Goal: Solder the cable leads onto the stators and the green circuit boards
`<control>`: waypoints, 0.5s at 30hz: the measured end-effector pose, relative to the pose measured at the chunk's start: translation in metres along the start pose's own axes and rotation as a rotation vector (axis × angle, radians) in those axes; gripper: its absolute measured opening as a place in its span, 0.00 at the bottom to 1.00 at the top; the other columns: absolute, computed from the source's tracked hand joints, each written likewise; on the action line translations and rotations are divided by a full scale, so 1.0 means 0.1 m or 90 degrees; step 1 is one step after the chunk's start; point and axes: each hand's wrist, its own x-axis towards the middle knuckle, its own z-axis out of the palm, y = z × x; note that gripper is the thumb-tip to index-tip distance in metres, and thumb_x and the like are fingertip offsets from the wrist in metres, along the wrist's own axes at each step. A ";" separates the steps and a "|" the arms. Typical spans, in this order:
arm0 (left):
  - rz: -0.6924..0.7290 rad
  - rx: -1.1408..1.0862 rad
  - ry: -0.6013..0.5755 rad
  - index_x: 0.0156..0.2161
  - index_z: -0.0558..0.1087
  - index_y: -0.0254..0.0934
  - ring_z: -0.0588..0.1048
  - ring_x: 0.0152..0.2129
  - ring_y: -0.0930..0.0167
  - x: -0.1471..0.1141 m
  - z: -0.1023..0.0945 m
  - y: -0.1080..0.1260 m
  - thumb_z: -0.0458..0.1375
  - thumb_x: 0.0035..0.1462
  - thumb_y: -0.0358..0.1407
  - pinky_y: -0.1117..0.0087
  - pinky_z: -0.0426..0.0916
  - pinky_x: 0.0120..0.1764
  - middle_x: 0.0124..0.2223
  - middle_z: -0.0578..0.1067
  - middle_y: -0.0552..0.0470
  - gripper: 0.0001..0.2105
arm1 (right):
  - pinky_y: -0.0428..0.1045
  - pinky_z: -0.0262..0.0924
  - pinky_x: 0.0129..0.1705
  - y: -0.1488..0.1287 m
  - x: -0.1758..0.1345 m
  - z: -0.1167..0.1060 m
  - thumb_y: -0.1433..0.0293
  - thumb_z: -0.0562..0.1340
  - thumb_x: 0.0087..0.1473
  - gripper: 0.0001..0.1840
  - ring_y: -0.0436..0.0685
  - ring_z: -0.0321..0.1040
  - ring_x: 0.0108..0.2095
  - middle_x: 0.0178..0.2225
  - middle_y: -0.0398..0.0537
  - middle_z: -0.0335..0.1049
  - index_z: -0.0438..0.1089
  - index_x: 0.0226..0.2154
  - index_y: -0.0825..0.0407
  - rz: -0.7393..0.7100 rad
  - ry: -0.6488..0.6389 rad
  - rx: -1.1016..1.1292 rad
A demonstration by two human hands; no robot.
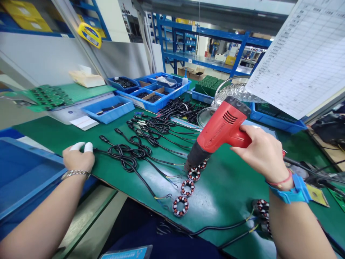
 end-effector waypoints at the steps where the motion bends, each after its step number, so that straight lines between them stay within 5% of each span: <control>1: 0.000 0.000 0.003 0.51 0.66 0.29 0.65 0.47 0.59 0.00 0.00 0.00 0.48 0.55 0.45 0.58 0.58 0.52 0.52 0.62 0.37 0.24 | 0.51 0.62 0.32 0.00 -0.01 0.00 0.56 0.64 0.37 0.28 0.60 0.70 0.36 0.40 0.41 0.71 0.63 0.43 0.43 0.000 -0.003 0.005; 15: 0.011 -0.005 0.022 0.50 0.67 0.28 0.65 0.48 0.61 0.01 0.03 -0.04 0.49 0.55 0.45 0.61 0.57 0.53 0.51 0.64 0.39 0.24 | 0.50 0.62 0.32 -0.05 -0.01 -0.01 0.57 0.64 0.37 0.27 0.60 0.70 0.36 0.40 0.43 0.71 0.63 0.43 0.45 -0.027 0.020 0.013</control>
